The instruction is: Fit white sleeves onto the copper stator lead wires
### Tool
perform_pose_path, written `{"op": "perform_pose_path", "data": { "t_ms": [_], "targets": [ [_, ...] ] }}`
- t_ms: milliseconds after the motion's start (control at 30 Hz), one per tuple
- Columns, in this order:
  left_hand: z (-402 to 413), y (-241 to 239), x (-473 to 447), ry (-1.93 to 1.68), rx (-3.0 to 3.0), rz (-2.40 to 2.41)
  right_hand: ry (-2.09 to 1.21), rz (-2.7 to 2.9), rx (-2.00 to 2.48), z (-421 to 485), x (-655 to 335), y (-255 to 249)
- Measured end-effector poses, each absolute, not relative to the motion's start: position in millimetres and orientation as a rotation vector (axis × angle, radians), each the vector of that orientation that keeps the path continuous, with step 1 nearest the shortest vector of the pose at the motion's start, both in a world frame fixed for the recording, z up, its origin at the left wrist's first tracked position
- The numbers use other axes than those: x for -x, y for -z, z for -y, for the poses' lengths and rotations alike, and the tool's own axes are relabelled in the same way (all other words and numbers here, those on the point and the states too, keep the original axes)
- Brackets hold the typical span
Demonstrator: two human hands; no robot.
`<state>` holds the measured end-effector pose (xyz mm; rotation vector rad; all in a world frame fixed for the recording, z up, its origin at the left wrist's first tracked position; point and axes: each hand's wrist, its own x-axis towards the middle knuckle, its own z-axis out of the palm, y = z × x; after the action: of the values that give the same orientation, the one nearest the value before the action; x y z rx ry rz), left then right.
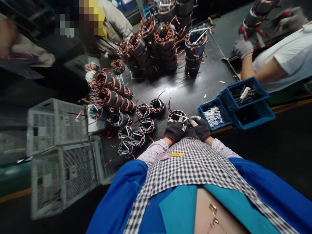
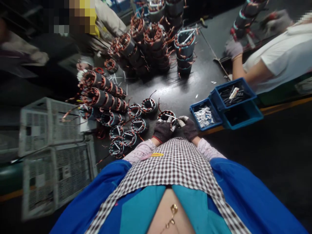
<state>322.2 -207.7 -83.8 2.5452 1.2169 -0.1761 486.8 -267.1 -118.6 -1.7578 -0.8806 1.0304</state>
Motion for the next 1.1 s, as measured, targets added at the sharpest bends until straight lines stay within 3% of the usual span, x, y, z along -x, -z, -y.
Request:
{"op": "perform_pose_path", "data": {
  "t_ms": [200, 400, 500, 667, 833, 1000, 1100],
  "targets": [
    [207.8, 90.5, -320.1, 0.148, -2.57, -1.189, -0.993, 1.244, 1.795, 262.0, -503.9, 118.4],
    [209.2, 96.8, -323.3, 0.179, -2.551, -1.219, -0.6, 1.416, 1.692, 207.2, -503.1, 110.7],
    [207.8, 97.8, -325.3, 0.279, -2.532, -1.196, -0.656, 1.685, 1.584, 156.6, -468.9, 93.3],
    [205.7, 89.9, -325.4, 0.345, -2.533, -1.216, -0.712, 1.85, 1.859, 123.6, -436.9, 79.0],
    [198.4, 75.8, -326.7, 0.373, -2.541, -1.243, -0.699, 1.596, 1.767, 195.0, -503.4, 87.3],
    [191.0, 72.6, -337.5, 0.403, -2.557, -1.201, -0.647, 1.014, 2.313, 307.3, -640.7, 85.4],
    [193.2, 76.0, -344.1, 0.357, -2.483, -1.267, -0.514, 0.714, 2.737, 330.7, -710.2, 95.8]
  ]
}}
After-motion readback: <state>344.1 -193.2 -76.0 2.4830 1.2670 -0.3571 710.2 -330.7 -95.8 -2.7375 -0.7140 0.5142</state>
